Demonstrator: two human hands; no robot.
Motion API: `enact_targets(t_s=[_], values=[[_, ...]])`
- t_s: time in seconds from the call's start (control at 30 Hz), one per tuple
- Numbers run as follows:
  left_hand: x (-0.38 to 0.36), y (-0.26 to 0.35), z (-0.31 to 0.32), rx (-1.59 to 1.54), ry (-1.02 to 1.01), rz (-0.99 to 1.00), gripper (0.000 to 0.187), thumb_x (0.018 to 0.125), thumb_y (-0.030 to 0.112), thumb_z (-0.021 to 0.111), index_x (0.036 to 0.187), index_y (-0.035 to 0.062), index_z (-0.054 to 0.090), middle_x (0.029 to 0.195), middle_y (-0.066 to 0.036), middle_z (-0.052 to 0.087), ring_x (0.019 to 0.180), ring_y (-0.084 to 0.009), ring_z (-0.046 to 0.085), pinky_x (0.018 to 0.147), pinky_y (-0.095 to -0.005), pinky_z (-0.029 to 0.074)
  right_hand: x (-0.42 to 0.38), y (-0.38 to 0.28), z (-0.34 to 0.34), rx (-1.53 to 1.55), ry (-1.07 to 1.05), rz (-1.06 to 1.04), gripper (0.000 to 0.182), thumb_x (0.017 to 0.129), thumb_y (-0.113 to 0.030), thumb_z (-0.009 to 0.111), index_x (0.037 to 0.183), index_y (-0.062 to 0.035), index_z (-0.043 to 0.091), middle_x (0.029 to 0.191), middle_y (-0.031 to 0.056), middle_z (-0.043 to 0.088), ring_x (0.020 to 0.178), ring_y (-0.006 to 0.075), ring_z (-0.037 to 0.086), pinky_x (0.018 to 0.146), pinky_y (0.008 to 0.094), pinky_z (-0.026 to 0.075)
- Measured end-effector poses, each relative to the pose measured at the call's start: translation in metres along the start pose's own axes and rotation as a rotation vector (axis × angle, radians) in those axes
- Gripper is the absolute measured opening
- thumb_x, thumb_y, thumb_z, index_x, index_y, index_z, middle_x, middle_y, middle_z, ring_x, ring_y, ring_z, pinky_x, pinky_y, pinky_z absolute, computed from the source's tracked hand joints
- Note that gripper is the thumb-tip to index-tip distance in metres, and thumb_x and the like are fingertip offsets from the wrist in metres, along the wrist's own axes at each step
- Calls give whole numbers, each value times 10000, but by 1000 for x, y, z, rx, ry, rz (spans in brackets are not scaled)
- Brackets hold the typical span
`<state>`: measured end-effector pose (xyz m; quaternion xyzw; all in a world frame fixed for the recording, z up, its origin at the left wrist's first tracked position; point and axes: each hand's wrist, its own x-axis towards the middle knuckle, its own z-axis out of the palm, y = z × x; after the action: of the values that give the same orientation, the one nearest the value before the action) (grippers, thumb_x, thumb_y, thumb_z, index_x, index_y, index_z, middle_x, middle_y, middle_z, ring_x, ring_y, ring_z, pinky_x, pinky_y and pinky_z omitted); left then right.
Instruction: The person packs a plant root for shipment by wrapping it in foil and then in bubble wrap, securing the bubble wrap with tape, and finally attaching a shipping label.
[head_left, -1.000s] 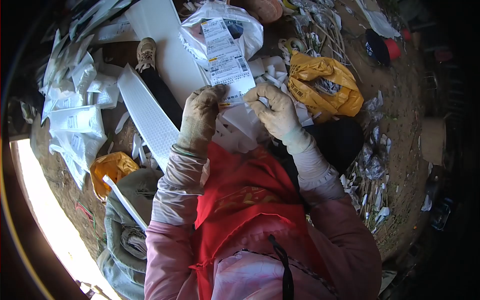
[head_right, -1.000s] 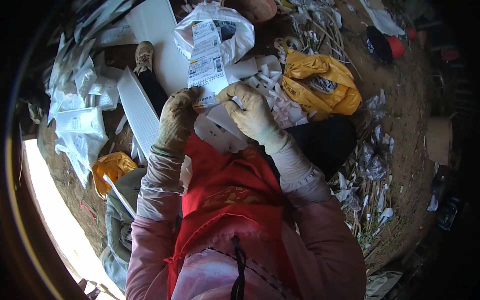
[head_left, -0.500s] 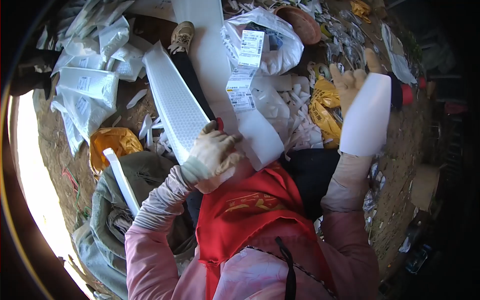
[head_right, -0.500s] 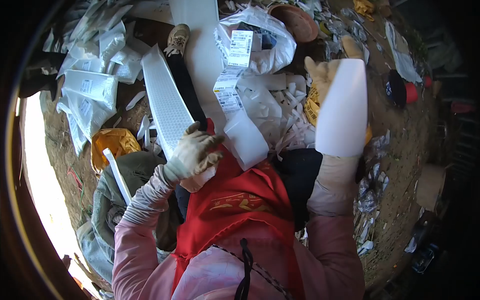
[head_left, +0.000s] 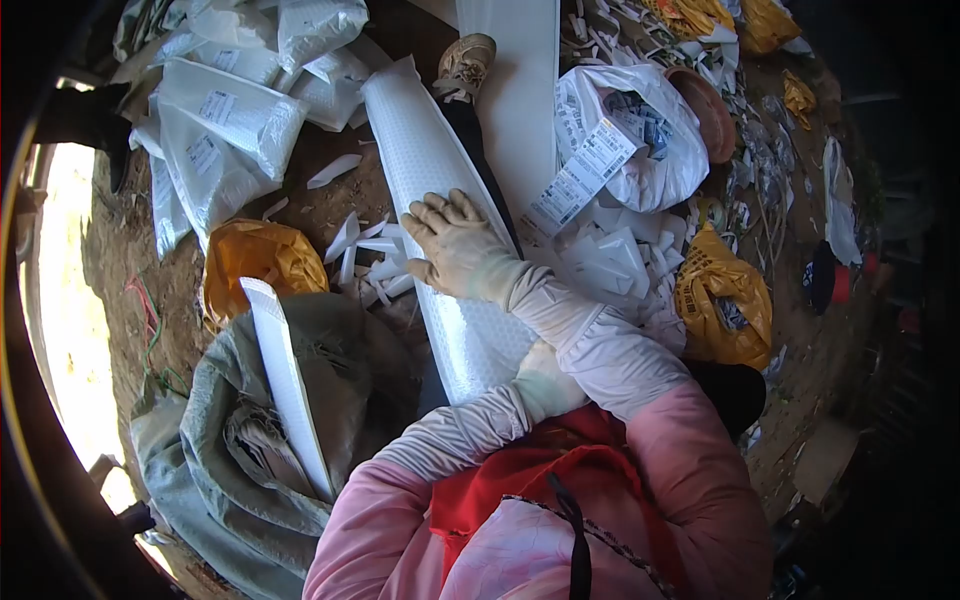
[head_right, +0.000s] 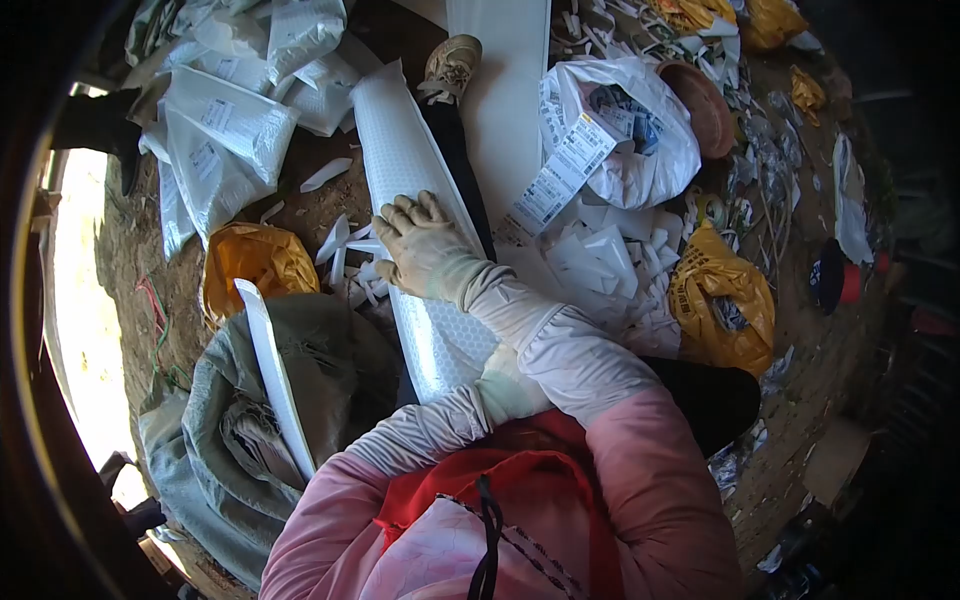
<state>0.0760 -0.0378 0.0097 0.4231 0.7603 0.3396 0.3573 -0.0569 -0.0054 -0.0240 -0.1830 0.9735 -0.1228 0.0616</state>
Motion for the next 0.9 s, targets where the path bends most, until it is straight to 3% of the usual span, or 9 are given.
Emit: enact_targets(t_s=[0.13, 0.27, 0.37, 0.43, 0.5, 0.57, 0.63, 0.8, 0.9], values=[[4, -10, 5, -131, -75, 75, 459, 873, 434, 535, 1241, 163, 579, 1258, -79, 567, 1192, -259, 501, 1031, -360, 378, 28, 23, 0, -2, -32, 189, 645, 925, -495, 351, 1403, -63, 382, 1479, 130, 328, 1395, 284, 241, 1150, 457, 80], [-29, 5, 2, -40, 78, 206, 377, 809, 360, 596, 1084, 107, 643, 1107, -99, 624, 1041, -288, 587, 910, -391, 460, -10, 4, -2, 30, -196, -105, 564, 938, -466, 348, 1411, -162, 399, 1488, 107, 324, 1406, 264, 225, 1145, 490, 56], [-62, 4, -29, -79, 377, 608, 361, 779, 263, 658, 1078, 63, 630, 1055, -121, 619, 998, -324, 588, 887, -416, 466, -75, -8, -30, 236, -241, -280, 531, 923, -400, 443, 1396, -162, 414, 1470, 110, 340, 1394, 254, 246, 1143, 494, 88], [-91, -20, -39, -52, 712, 496, 418, 748, 196, 687, 1119, 26, 594, 1062, -167, 586, 977, -357, 575, 869, -430, 467, -117, 1, -31, 226, -136, -317, 558, 873, -339, 570, 1377, -145, 427, 1438, 112, 366, 1371, 263, 278, 1138, 482, 131], [-109, -37, -38, 134, 1105, -71, 482, 766, 199, 683, 1179, -12, 553, 1115, -199, 553, 1001, -330, 570, 872, -399, 467, -156, -8, -47, 362, -13, 46, 680, 854, -365, 618, 1406, -77, 345, 1418, 175, 363, 1347, 316, 302, 1102, 457, 238], [-105, -97, -28, -846, 1081, -468, 486, 814, 243, 658, 1195, -33, 533, 1192, -173, 522, 1040, -281, 552, 889, -371, 458, -176, -13, -34, 781, 63, 420, 740, 845, -309, 656, 1410, -14, 278, 1363, 223, 393, 1279, 322, 388, 1055, 427, 321], [-100, -90, -49, -1548, 645, -440, 443, 881, 310, 591, 1178, -16, 545, 1098, -108, 600, 956, -221, 592, 854, -341, 477, -170, -30, -27, 1240, 3, 424, 743, 839, -280, 675, 1389, 18, 273, 1319, 218, 429, 1228, 296, 435, 1029, 393, 353], [-73, -37, -80, -1456, 571, -314, 241, 907, 197, 571, 1048, 2, 589, 940, -97, 641, 797, -198, 641, 737, -321, 540, -148, -72, -35, 1522, 37, 414, 569, 835, -88, 579, 1331, 24, 324, 1210, 221, 478, 1130, 293, 493, 966, 385, 403], [-90, 13, -96, -1542, 553, -32, 190, 912, 100, 499, 1030, -19, 588, 925, -106, 636, 796, -189, 645, 724, -303, 542, -170, -90, -58, 984, 394, 235, 592, 838, -24, 530, 1377, 16, 289, 1214, 229, 480, 1114, 314, 497, 954, 381, 406]])
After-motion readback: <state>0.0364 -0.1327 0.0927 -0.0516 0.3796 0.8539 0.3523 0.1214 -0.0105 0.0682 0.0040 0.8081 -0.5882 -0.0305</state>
